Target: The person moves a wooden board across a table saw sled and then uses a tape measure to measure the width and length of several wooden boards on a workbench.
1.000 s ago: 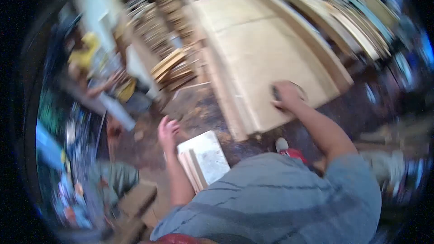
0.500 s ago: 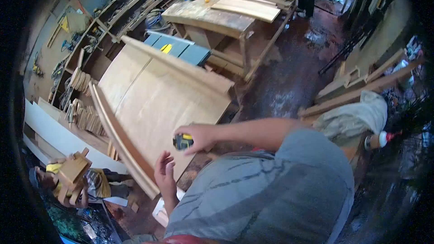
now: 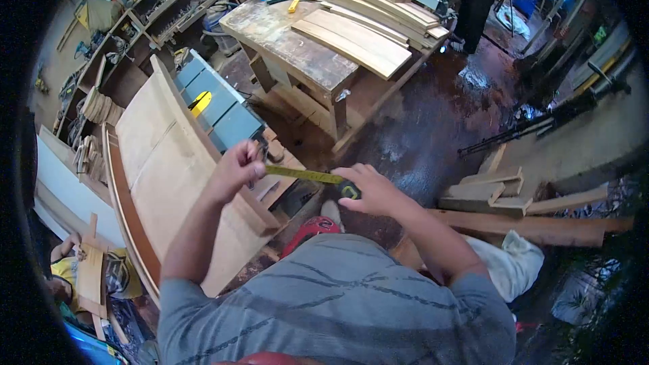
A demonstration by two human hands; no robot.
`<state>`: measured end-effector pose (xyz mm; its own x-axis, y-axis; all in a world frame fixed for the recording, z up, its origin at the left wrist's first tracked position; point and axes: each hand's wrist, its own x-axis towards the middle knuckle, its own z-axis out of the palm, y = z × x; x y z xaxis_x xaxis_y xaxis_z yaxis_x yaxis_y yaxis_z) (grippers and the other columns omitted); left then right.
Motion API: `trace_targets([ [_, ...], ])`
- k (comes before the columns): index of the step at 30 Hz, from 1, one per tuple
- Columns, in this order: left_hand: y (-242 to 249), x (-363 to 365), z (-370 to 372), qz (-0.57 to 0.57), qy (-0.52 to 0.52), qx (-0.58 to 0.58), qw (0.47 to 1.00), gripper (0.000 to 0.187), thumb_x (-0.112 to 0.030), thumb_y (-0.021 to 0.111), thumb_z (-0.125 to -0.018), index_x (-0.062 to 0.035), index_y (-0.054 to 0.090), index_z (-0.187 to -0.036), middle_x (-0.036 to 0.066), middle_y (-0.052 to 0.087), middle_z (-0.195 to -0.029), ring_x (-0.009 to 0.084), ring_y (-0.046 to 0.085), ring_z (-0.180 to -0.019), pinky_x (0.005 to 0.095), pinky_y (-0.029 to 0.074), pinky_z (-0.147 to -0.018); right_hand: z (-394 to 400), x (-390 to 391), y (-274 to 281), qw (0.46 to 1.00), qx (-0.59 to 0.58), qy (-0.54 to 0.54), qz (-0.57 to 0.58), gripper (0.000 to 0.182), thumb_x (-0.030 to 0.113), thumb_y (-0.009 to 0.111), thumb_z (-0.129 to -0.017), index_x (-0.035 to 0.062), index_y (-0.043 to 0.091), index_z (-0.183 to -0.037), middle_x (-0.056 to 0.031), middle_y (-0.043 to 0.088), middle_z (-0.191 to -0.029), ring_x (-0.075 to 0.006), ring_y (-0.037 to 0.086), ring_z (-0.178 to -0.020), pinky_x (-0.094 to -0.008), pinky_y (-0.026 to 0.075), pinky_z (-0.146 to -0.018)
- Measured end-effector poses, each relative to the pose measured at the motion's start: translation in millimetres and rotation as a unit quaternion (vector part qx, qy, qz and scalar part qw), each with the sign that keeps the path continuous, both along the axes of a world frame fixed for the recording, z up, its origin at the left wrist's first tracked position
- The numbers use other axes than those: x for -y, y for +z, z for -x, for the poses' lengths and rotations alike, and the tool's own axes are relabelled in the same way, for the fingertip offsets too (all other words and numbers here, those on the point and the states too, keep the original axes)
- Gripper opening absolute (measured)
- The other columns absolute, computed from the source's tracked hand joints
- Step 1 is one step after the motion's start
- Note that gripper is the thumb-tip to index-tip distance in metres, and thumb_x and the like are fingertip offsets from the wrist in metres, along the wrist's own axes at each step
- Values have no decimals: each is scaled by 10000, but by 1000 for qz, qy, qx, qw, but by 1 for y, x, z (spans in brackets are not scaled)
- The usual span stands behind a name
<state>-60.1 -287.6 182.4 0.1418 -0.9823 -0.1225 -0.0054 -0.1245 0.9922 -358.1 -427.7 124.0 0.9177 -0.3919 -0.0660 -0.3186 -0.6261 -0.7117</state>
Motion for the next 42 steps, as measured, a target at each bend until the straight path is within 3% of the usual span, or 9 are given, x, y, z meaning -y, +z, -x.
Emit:
trace_targets([
  [2, -15, 64, -21, -9, -108, -40, 993, 464, -518, 643, -914, -108, 513, -1090, -14, 497, -891, 93, 544, -888, 272, 490, -796, 21, 37, -29, 999, -25, -23, -34, 663, 326, 738, -808, 160, 485, -1398, -175, 551, -1254, -356, 515, -1201, -439, 440, -1010],
  [3, -35, 103, -32, -11, -139, -134, 981, 409, -444, 473, -1026, -112, 529, -1256, 16, 562, -1002, 128, 593, -910, 298, 505, -836, 31, 55, -45, 992, 8, -78, -95, 640, 292, 728, -827, 123, 486, -1395, -155, 565, -1238, -310, 542, -1162, -406, 448, -985],
  [8, -152, 293, -8, -200, -146, -72, 966, 792, -615, 515, -954, -35, 371, -1474, 204, 547, -1328, 254, 584, -1163, 372, 506, -950, 57, 126, -55, 908, 90, -325, -249, 565, 153, 681, -878, 11, 466, -1381, -49, 581, -1084, -139, 556, -969, -283, 466, -873],
  [17, -294, 498, 121, -166, 135, -378, 901, 857, -611, 670, -847, -3, 426, -1400, 269, 407, -1457, 466, 371, -1363, 592, 395, -1037, 95, 274, -65, 903, 54, -312, -292, 548, 91, 593, -911, -21, 410, -1416, -64, 552, -1177, -164, 530, -1037, -308, 438, -935],
  [20, -356, 537, 128, -208, 170, -248, 931, 655, -537, 673, -878, -37, 511, -1270, 156, 673, -1095, 263, 692, -845, 422, 575, -703, 79, 347, -75, 925, -26, -193, -327, 554, 80, 586, -906, -24, 402, -1418, -69, 548, -1171, -169, 524, -1041, -305, 427, -943],
  [23, -300, 491, 125, -110, 287, -320, 896, 507, -460, 628, -934, -56, 525, -1222, 79, 694, -921, 172, 651, -627, 333, 548, -557, 55, 434, -57, 942, -81, -64, -320, 564, 80, 591, -898, -23, 401, -1418, -70, 545, -1170, -168, 522, -1044, -299, 420, -949],
  [26, -269, 412, 113, -35, 432, -346, 832, 533, -460, 605, -957, -83, 487, -1315, 88, 628, -1192, 216, 633, -1040, 417, 561, -805, 34, 493, -69, 916, -93, 27, -389, 578, 98, 630, -886, -3, 416, -1414, -61, 546, -1168, -156, 522, -1046, -294, 425, -947],
  [34, -211, 253, 95, -213, 568, -144, 782, 483, -459, 608, -958, -29, 610, -1176, 86, 665, -1040, 196, 632, -977, 376, 540, -788, -57, 518, -76, 927, -112, 192, -302, 533, 85, 647, -889, 26, 460, -1384, -40, 572, -1081, -136, 552, -960, -279, 466, -861],
  [42, -275, 270, 41, -55, 609, 3, 791, 248, -271, 688, -923, -59, 642, -1043, 39, 655, -978, 131, 593, -940, 326, 494, -843, -93, 482, -104, 938, -123, 256, -201, 570, 172, 726, -846, 26, 529, -1360, -66, 632, -1128, -174, 586, -1063, -339, 462, -963],
])
